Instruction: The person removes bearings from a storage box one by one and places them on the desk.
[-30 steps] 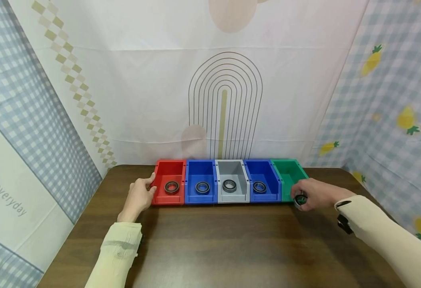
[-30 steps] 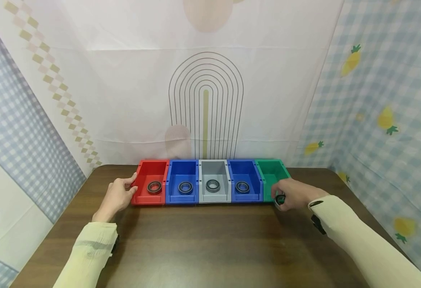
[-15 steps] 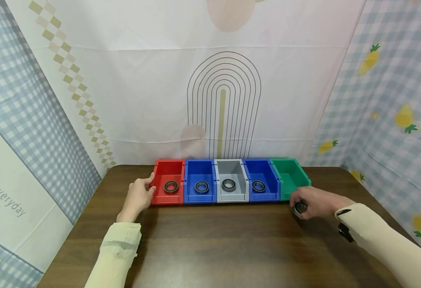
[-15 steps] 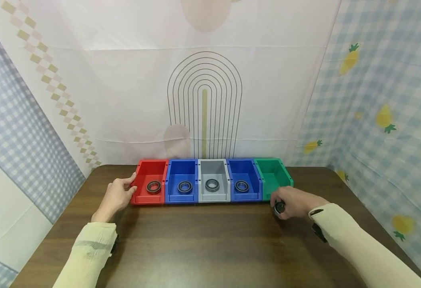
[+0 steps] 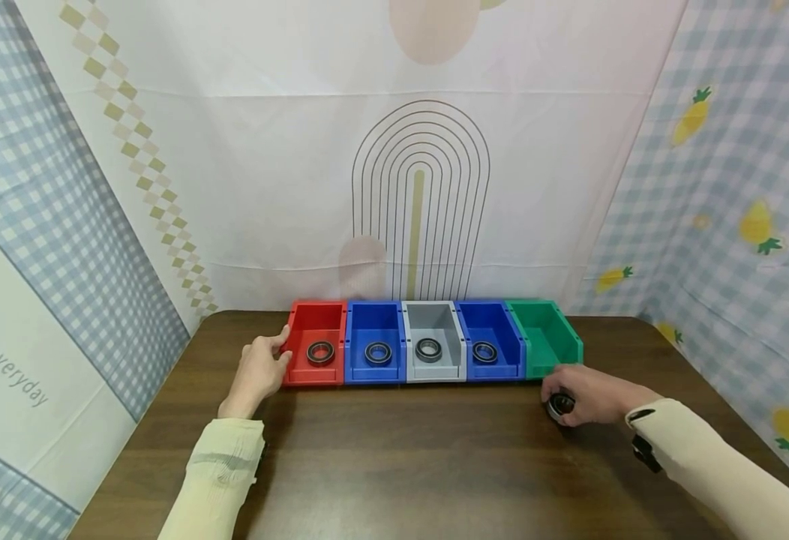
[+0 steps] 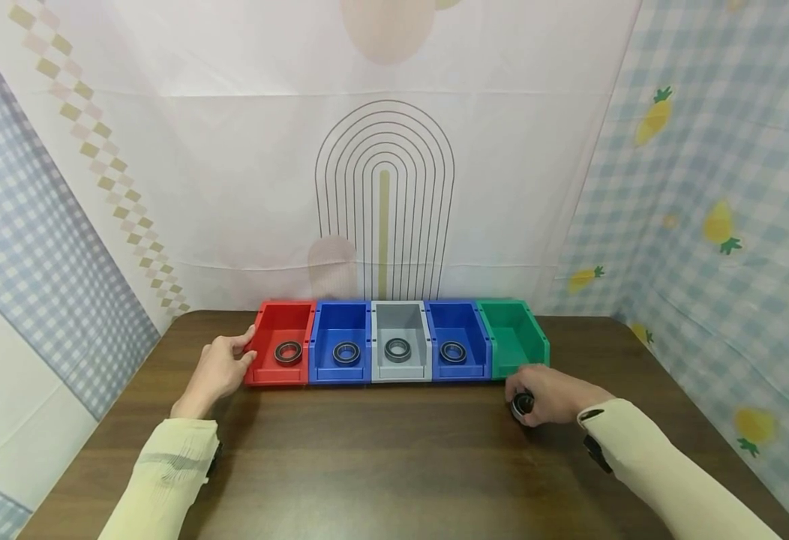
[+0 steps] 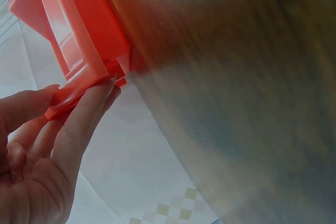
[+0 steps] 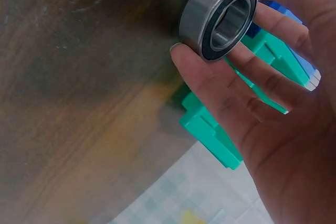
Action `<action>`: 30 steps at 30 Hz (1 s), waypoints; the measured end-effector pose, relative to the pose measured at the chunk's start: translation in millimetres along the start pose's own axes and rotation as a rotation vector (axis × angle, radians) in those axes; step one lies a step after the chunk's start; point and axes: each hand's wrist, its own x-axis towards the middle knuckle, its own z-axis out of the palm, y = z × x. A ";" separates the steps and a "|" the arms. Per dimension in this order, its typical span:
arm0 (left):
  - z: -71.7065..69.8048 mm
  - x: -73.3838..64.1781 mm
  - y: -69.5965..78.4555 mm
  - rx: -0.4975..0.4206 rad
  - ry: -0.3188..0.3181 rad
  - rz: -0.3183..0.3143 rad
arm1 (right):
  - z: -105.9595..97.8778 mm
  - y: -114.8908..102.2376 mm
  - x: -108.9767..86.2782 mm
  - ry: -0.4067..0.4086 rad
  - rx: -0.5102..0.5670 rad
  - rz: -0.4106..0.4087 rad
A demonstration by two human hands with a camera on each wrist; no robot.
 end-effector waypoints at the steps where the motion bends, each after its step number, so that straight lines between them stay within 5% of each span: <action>1: 0.0 -0.1 0.0 0.000 -0.001 0.000 | 1.3 0.5 -0.5 0.003 0.004 -0.009; 15: -1.0 0.8 -1.2 0.014 0.019 0.017 | 10.9 -1.8 -1.2 0.030 0.005 -0.044; 30: -0.9 -0.9 0.7 -0.015 -0.013 -0.015 | 1.2 0.1 2.6 0.002 0.055 0.036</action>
